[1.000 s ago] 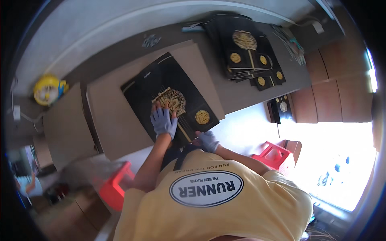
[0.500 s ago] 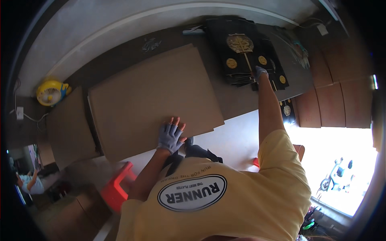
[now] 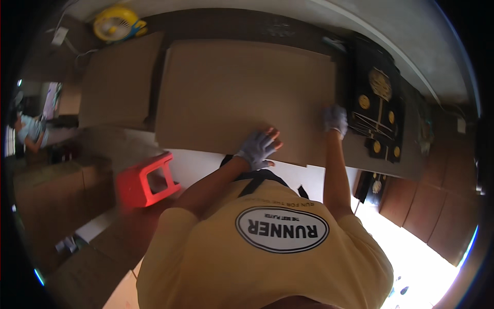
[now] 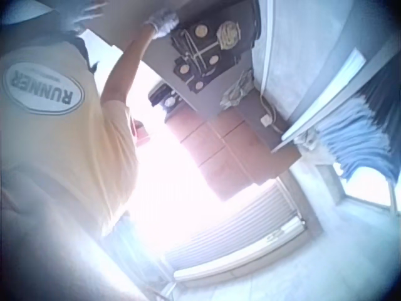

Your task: The person repeatedly picks up flat decorative panels with gold patterns and stacks them one by one on a table. The person wears gloves and handles each panel carefully, aligning them into a growing stack throughout the clip.

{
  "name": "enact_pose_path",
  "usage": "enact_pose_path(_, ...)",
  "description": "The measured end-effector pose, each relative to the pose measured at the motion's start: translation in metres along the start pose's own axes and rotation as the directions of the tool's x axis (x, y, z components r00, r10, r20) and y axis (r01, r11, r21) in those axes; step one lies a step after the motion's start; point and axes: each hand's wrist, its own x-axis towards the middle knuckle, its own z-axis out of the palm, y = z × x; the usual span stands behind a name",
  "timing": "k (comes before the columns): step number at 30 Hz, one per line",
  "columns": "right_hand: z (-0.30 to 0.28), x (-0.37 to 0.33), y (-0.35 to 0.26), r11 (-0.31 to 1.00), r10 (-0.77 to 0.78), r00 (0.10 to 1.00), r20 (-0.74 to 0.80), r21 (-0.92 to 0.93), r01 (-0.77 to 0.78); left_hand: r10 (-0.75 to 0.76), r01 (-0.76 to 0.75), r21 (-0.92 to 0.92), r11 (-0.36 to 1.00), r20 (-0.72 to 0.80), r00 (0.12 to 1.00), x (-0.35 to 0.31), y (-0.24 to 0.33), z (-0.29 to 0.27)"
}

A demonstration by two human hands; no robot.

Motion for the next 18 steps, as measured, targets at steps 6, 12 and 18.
enact_pose_path(6, -0.007, 0.057, 0.054, 0.946, -0.098, 0.981, -0.165, 0.290, 0.144, -0.256, 0.239, -0.102, 0.966, -0.214, 0.943, -0.026, -0.055, -0.049)
enact_pose_path(12, -0.028, 0.090, 0.066, 0.855, -0.187, 0.979, 0.081, 0.505, 0.122, -0.697, 0.940, 0.171, 0.295, -0.634, 0.334, -0.096, -0.182, -0.050)
enact_pose_path(18, -0.057, 0.056, 0.043, 0.171, -0.633, 0.765, -0.118, 0.943, 0.286, -0.922, 0.899, -0.324, 0.294, 0.151, 0.356, -0.081, -0.192, -0.155)
